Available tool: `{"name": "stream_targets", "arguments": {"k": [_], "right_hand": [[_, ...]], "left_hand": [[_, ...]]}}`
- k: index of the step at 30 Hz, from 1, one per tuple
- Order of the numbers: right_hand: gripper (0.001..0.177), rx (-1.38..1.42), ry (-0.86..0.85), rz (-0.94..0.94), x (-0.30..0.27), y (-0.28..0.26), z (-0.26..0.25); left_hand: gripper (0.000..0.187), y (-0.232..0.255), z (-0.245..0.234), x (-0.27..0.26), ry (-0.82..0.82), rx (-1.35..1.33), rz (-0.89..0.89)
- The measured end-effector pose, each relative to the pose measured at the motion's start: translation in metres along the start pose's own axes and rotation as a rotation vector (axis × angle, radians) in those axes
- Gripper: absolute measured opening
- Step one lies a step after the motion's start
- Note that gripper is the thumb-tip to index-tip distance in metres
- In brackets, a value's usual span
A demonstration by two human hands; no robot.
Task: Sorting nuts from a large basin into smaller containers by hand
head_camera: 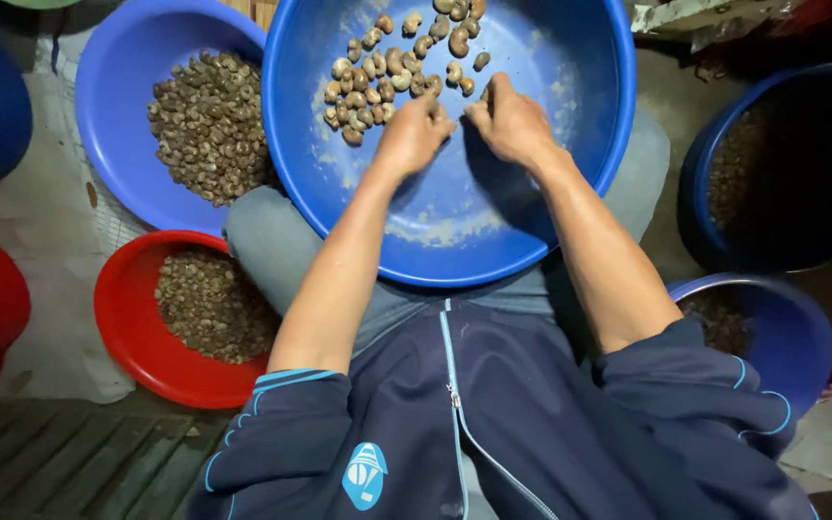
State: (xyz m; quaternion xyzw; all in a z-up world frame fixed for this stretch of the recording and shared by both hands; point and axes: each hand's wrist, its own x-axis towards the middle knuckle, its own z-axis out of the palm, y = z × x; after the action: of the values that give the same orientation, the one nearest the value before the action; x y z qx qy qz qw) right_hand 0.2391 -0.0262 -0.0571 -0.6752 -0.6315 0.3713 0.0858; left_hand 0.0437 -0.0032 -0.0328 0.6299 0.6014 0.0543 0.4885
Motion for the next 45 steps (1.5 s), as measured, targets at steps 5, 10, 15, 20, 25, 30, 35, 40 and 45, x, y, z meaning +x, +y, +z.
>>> {"name": "stream_targets", "arguments": {"k": [5,10,15,20,25,30,35,40,45], "right_hand": [[0.027,1.043,-0.092,0.28,-0.023,-0.064,-0.045],[0.029,1.748,0.085,0.08,-0.019,-0.082,-0.02],[0.025,1.45,0.255,-0.324,-0.047,-0.138,-0.004],[0.021,1.191,0.328,-0.41,-0.06,-0.152,0.008],[0.023,1.14,0.344,-0.458,-0.069,-0.159,0.008],[0.039,1.063,0.486,-0.474,-0.073,-0.158,-0.003],[0.029,1.124,0.46,-0.419,-0.074,-0.125,-0.019],[0.025,1.115,0.423,-0.214,-0.076,-0.095,-0.014],[0.025,1.102,0.259,-0.141,-0.079,-0.089,-0.009]], "left_hand": [[0.021,0.024,-0.039,-0.033,-0.005,-0.809,-0.197],[0.017,0.016,-0.023,-0.041,0.007,-1.12,-0.236],[0.056,-0.005,0.011,-0.041,0.07,-1.343,-0.304],[0.048,-0.018,0.01,-0.045,0.157,-1.427,-0.329],[0.03,-0.032,0.019,-0.044,0.176,-1.543,-0.248],[0.03,0.016,-0.022,-0.078,-0.062,-1.54,-0.033],[0.034,0.006,-0.076,-0.101,0.029,-1.618,0.126],[0.037,-0.032,-0.158,-0.129,0.318,-1.523,0.156],[0.065,-0.128,-0.2,-0.11,0.832,-1.091,-0.224]]}}
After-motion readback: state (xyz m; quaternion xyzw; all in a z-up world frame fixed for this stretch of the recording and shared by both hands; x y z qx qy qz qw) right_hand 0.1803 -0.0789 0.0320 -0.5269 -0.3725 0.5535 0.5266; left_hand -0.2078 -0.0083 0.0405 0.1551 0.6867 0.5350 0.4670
